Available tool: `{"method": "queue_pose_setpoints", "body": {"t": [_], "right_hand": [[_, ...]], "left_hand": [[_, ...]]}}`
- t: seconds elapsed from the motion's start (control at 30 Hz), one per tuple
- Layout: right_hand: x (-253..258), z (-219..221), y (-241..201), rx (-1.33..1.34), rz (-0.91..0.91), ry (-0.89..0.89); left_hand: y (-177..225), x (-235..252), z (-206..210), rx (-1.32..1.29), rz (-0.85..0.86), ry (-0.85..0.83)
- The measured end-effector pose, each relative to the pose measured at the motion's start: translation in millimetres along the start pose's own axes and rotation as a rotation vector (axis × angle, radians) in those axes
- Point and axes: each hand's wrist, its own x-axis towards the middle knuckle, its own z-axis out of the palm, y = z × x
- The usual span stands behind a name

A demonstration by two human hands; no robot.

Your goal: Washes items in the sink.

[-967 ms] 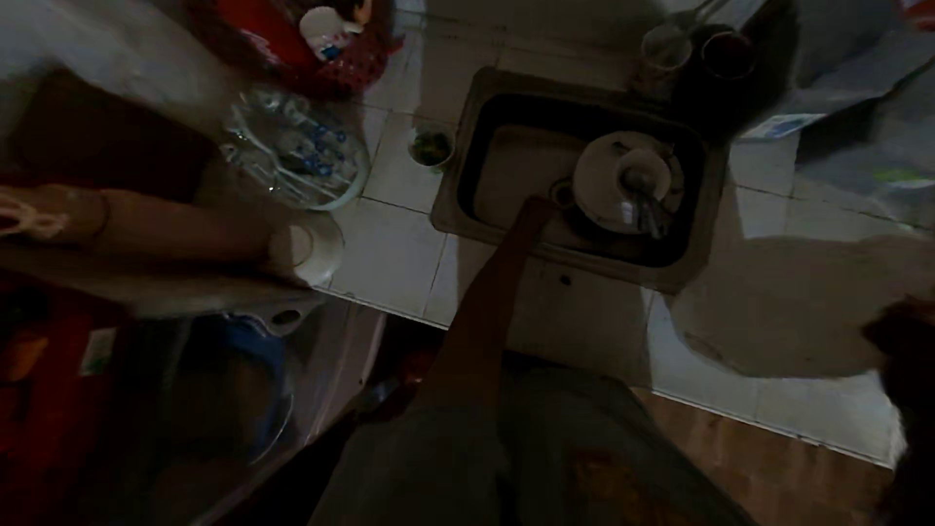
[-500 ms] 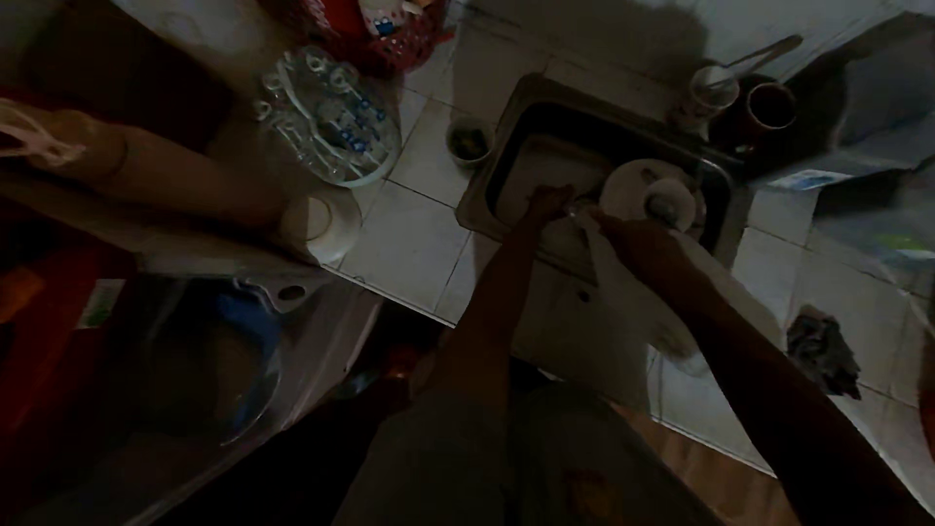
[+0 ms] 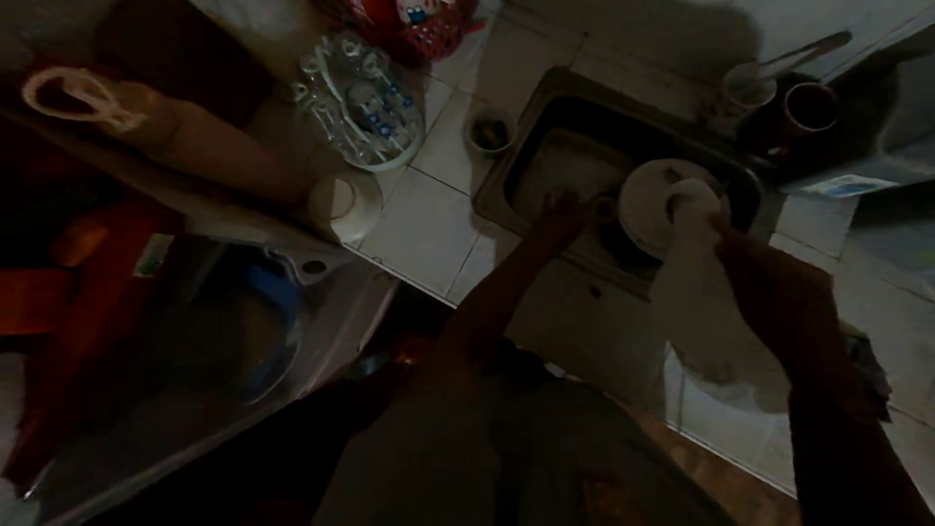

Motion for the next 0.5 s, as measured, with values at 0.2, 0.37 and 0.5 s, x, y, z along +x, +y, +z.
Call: {"method": "queue_pose_setpoints", "body": {"t": [0.2, 0.37, 0.5], "right_hand": [[-21.1, -14.0, -0.7, 0.046, 0.028, 0.053], [-23.9, -6.1, -0.6, 0.051, -0.044, 0.069], [-21.4, 1.7, -2.7, 0.04, -0.105, 0.082]], "left_hand": [[-77.3, -114.8, 5.8, 0.003, -0.163, 0.448], [-146.5, -169.3, 10.3, 0.072, -0.74, 0.641], [-117.1, -112.0, 15.1, 0.029, -0.655, 0.733]]}}
